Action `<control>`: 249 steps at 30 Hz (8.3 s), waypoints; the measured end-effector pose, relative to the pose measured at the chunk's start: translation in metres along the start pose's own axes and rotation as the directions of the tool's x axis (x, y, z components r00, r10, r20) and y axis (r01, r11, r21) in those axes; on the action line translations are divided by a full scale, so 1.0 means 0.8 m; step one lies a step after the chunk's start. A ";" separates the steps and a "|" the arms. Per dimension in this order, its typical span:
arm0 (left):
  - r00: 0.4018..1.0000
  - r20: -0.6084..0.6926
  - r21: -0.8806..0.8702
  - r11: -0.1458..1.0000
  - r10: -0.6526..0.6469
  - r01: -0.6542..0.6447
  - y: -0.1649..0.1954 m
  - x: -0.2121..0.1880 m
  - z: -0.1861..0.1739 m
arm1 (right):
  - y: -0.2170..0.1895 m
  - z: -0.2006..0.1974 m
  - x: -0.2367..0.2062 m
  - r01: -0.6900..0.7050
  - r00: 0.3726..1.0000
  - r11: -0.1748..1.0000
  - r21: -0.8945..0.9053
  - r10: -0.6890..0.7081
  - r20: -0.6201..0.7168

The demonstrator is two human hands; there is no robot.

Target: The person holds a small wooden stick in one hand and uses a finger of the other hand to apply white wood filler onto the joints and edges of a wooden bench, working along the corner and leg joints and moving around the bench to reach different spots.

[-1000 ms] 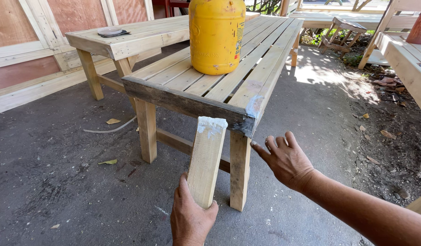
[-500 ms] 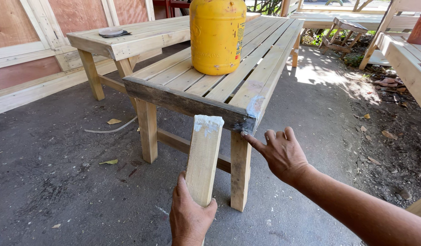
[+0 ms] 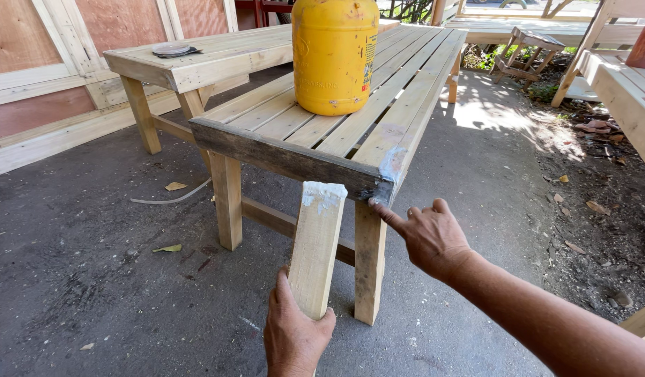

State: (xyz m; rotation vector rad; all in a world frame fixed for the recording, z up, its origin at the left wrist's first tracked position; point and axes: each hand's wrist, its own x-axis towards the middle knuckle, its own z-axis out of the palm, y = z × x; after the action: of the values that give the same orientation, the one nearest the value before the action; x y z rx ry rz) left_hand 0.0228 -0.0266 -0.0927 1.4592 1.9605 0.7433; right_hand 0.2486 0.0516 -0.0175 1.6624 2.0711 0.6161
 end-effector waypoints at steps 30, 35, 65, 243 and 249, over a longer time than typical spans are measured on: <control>0.991 0.122 0.168 0.985 -0.058 0.037 -0.042 0.004 0.006 | -0.067 -0.004 -0.005 -0.105 0.994 0.967 0.233 0.099 0.037; 0.989 0.099 0.130 0.987 -0.105 0.092 -0.047 0.008 0.003 | -0.048 0.016 0.004 -0.086 0.995 0.981 0.172 0.076 0.060; 0.989 0.102 0.103 0.990 -0.107 0.097 -0.046 0.016 0.014 | -0.015 0.063 0.022 0.007 0.999 0.991 0.137 0.000 -0.046; 0.987 0.139 0.151 0.987 -0.077 0.055 -0.039 0.008 0.011 | -0.069 0.011 0.017 -0.092 0.993 0.802 0.589 0.120 -0.007; 0.995 0.096 0.121 0.992 -0.032 0.020 -0.046 0.005 0.011 | -0.054 0.018 0.040 -0.082 0.996 0.314 0.946 0.002 0.086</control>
State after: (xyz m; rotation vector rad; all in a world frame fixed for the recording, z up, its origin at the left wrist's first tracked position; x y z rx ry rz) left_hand 0.0044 -0.0306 -0.1256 1.5074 1.9742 0.5400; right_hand 0.2159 0.0755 -0.0552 2.2169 2.4918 -0.9525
